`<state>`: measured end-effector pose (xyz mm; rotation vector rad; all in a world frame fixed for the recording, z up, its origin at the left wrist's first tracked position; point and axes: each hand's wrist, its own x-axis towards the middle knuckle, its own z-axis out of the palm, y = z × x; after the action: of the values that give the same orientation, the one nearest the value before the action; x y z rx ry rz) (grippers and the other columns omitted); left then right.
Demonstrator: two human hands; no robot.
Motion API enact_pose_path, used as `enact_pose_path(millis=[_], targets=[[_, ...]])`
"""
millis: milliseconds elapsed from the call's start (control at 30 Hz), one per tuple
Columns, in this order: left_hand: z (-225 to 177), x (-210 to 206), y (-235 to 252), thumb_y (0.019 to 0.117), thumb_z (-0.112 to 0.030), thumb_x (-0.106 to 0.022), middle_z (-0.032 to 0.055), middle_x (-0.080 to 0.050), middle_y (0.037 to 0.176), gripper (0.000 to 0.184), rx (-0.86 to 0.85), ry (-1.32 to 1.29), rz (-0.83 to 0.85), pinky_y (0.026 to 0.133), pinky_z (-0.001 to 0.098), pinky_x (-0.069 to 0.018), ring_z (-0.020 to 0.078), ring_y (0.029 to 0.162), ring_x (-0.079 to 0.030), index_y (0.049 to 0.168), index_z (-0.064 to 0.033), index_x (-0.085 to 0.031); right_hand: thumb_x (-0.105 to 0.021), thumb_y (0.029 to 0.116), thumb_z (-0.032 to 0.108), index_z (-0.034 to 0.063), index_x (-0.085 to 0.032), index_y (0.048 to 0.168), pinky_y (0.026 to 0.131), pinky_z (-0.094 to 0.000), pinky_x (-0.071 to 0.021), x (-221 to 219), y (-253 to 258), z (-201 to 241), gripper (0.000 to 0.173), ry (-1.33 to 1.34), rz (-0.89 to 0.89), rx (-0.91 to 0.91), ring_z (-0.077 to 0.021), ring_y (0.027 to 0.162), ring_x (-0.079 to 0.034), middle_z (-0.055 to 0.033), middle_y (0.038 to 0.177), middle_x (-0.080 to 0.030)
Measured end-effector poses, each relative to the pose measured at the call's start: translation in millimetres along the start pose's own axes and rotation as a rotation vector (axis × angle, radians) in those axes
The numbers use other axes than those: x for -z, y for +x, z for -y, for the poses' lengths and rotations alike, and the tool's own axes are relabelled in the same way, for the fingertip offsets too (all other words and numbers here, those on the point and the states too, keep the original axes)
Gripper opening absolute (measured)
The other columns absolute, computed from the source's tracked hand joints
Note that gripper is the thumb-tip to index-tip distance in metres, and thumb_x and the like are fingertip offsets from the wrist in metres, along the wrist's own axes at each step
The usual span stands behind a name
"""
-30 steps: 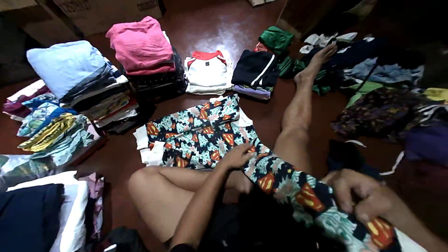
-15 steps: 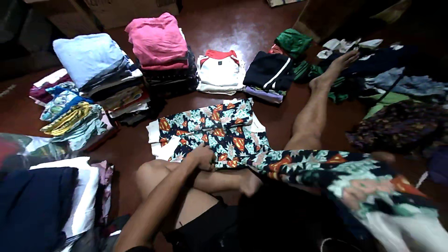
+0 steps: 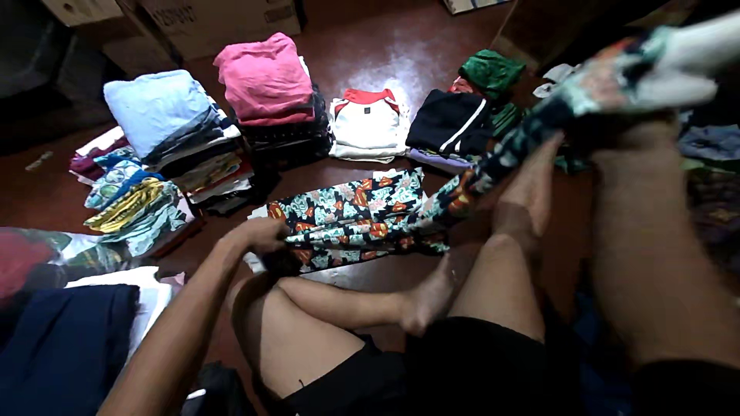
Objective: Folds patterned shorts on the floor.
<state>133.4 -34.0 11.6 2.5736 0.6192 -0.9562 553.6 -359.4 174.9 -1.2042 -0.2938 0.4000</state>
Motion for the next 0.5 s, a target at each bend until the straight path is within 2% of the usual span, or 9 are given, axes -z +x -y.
enact_pose_path(millis=[33,67,100,200,233,300,367,433,500], targets=[[12.6,11.0,-5.9,0.0993,-0.033,-0.066,0.011,-0.074,0.107,0.024,0.032,-0.079,-0.037,0.094,0.0636,-0.0515,0.0327,0.104,-0.069,0.112,-0.0144,-0.075,-0.053,0.104,0.015,0.0157,-0.057,0.111,0.077,-0.0295,-0.0586,-7.6,33.2,-7.0,0.008,-0.002,0.123,0.055,-0.0094,0.086,-0.066,0.0019,0.093,-0.066],[24.8,19.3,-10.1,0.1014,-0.029,-0.065,0.0137,-0.073,0.107,0.024,0.042,-0.174,-0.086,0.096,0.063,-0.0498,0.0335,0.105,-0.068,0.114,-0.0108,-0.073,-0.063,0.0986,0.015,0.0142,-0.06,0.113,0.075,-0.0345,-0.0602,-22.0,60.6,-11.0,0.015,-0.025,0.181,0.073,-0.0137,0.085,-0.068,-0.0005,0.094,-0.069],[35.8,26.2,-12.4,0.1028,-0.025,-0.063,0.0156,-0.072,0.108,0.023,0.057,-0.253,-0.131,0.097,0.0618,-0.0493,0.0338,0.104,-0.068,0.116,-0.0081,-0.071,-0.064,0.0992,0.017,0.0133,-0.057,0.119,0.075,-0.0375,-0.0606,-40.3,79.3,-13.3,0.021,-0.05,0.168,0.052,-0.0164,0.086,-0.068,-0.0025,0.097,-0.068],[68.9,28.6,-2.1,0.1062,-0.017,-0.056,0.019,-0.071,0.107,0.022,0.14,-0.406,-0.272,0.095,0.0611,-0.0518,0.0349,0.099,-0.069,0.119,-0.0042,-0.068,-0.06,0.1016,0.013,0.0127,-0.048,0.135,0.076,-0.0372,-0.0605,-89.0,114.2,-30.0,0.036,-0.159,0.076,0.057,-0.0173,0.093,-0.067,-0.0053,0.11,-0.063],[78.4,22.8,6.1,0.1075,-0.017,-0.053,0.0187,-0.072,0.105,0.022,0.161,-0.455,-0.331,0.093,0.0602,-0.0539,0.0341,0.097,-0.071,0.119,-0.0041,-0.068,-0.057,0.102,0.011,0.0119,-0.048,0.135,0.076,-0.0358,-0.0593,-100.3,124.1,-38.0,0.034,-0.199,0.084,0.077,-0.0159,0.093,-0.065,-0.0052,0.111,-0.061],[94.4,4.2,27.2,0.1087,-0.019,-0.05,0.0211,-0.071,0.106,0.026,0.185,-0.535,-0.431,0.092,0.0624,-0.0527,0.0367,0.097,-0.07,0.12,-0.0032,-0.067,-0.053,0.1036,0.014,0.0109,-0.053,0.126,0.073,-0.0352,-0.0587,-115.6,138.9,-55.1,0.022,-0.216,0.122,0.069,-0.0156,0.089,-0.065,-0.0054,0.106,-0.062],[100.5,-16.8,44.8,0.1047,-0.03,-0.06,0.0243,-0.067,0.12,0.038,0.225,-0.654,-0.449,0.101,0.0635,-0.0484,0.0397,0.112,-0.065,0.131,-0.0028,-0.061,-0.051,0.1052,0.02,0.0108,-0.059,0.121,0.073,-0.0375,-0.0608,-123.4,147.5,-70.3,0.02,-0.258,0.211,0.054,-0.0167,0.087,-0.068,-0.0047,0.102,-0.067],[106.5,-38.4,59.4,0.0938,-0.036,-0.076,0.0274,-0.063,0.128,0.06,0.303,-0.723,-0.416,0.105,0.0655,-0.0449,0.0437,0.12,-0.061,0.14,-0.0025,-0.056,-0.057,0.1024,0.017,0.01,-0.062,0.122,0.078,-0.0397,-0.0631,-127.1,146.6,-80.5,0.021,-0.288,0.278,0.063,-0.0177,0.092,-0.071,-0.0048,0.106,-0.07],[110.7,-53.7,67.1,0.0888,-0.031,-0.081,0.0275,-0.065,0.125,0.057,0.396,-0.672,-0.408,0.103,0.0696,-0.0445,0.0465,0.118,-0.061,0.134,-0.0028,-0.061,-0.058,0.1023,0.015,0.0091,-0.059,0.125,0.08,-0.0411,-0.0637,-127.0,143.7,-87.8,0.024,-0.243,0.307,0.052,-0.0194,0.095,-0.071,-0.0061,0.109,-0.069]])
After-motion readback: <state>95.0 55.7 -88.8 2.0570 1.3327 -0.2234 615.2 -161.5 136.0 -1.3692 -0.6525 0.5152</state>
